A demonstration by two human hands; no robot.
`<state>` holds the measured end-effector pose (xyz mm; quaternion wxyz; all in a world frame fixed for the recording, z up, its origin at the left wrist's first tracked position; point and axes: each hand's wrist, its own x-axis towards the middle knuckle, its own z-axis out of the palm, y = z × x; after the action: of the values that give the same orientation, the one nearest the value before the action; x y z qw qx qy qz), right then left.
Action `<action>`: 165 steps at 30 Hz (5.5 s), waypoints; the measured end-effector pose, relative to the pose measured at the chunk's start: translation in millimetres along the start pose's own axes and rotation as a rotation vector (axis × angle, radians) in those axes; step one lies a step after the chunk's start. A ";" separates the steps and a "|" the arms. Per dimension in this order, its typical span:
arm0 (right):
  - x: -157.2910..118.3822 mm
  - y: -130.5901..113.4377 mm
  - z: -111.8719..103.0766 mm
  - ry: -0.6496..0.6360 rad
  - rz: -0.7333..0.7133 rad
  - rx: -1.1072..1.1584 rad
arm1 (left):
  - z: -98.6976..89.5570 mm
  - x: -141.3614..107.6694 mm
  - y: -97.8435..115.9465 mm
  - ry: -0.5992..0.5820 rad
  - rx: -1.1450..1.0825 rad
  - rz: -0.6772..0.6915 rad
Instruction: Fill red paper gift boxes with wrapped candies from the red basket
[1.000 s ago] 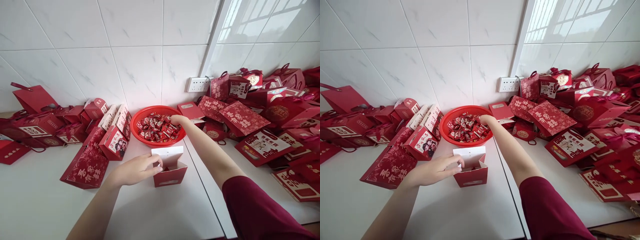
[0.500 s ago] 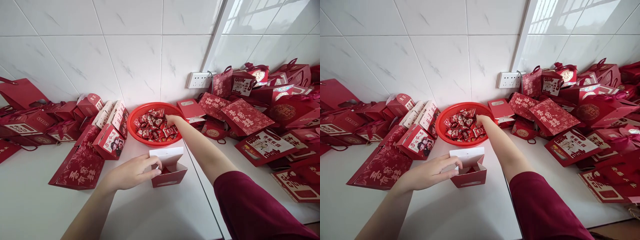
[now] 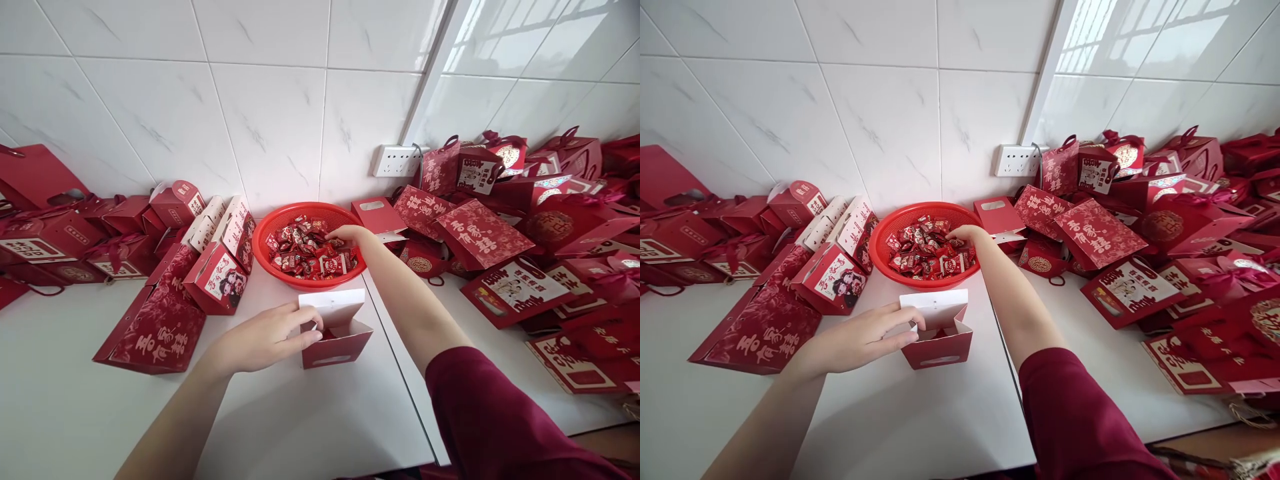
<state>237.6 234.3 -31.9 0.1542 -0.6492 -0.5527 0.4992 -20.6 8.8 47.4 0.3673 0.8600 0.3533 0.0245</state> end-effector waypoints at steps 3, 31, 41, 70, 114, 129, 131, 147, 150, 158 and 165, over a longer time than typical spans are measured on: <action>-13.5 -0.9 -3.1 -0.102 -0.139 0.273 | 0.0 -0.2 1.6 0.006 0.010 -0.006; -290.8 55.1 8.5 0.687 -1.155 0.308 | -0.7 -4.8 7.7 -0.046 0.031 0.171; -294.8 43.9 15.9 0.229 -1.391 0.087 | -0.2 -0.2 3.4 -0.069 -0.042 0.199; -234.5 41.5 38.7 0.046 -0.696 -0.387 | 4.1 2.8 -3.1 0.243 -0.087 -0.022; -204.4 106.1 139.7 0.301 -1.099 0.247 | 98.2 30.7 -41.9 0.805 -0.768 0.048; -194.0 118.8 161.0 0.349 -1.165 -0.268 | 71.4 -70.2 -42.3 1.855 0.088 -0.244; -192.5 119.9 162.5 0.323 -1.150 -0.294 | 65.2 -79.2 -53.4 2.034 0.267 -0.302; -189.9 121.9 170.3 0.078 -1.095 -0.618 | 74.9 -58.9 -138.7 1.758 0.677 -0.378; -188.6 123.4 171.0 0.073 -1.093 -0.609 | 73.0 -54.5 -138.3 1.746 0.636 -0.402; -179.6 128.4 174.8 0.028 -1.074 -0.398 | 70.2 -56.8 -134.6 1.747 0.585 -0.429; -168.5 131.2 175.6 0.041 -1.037 -0.276 | 98.1 -35.0 -105.1 1.279 0.640 -0.244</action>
<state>186.2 -19.1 -129.7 0.3045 -0.3151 -0.8581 0.2676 -79.2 -22.8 -84.7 -0.1808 0.6972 0.5825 0.3767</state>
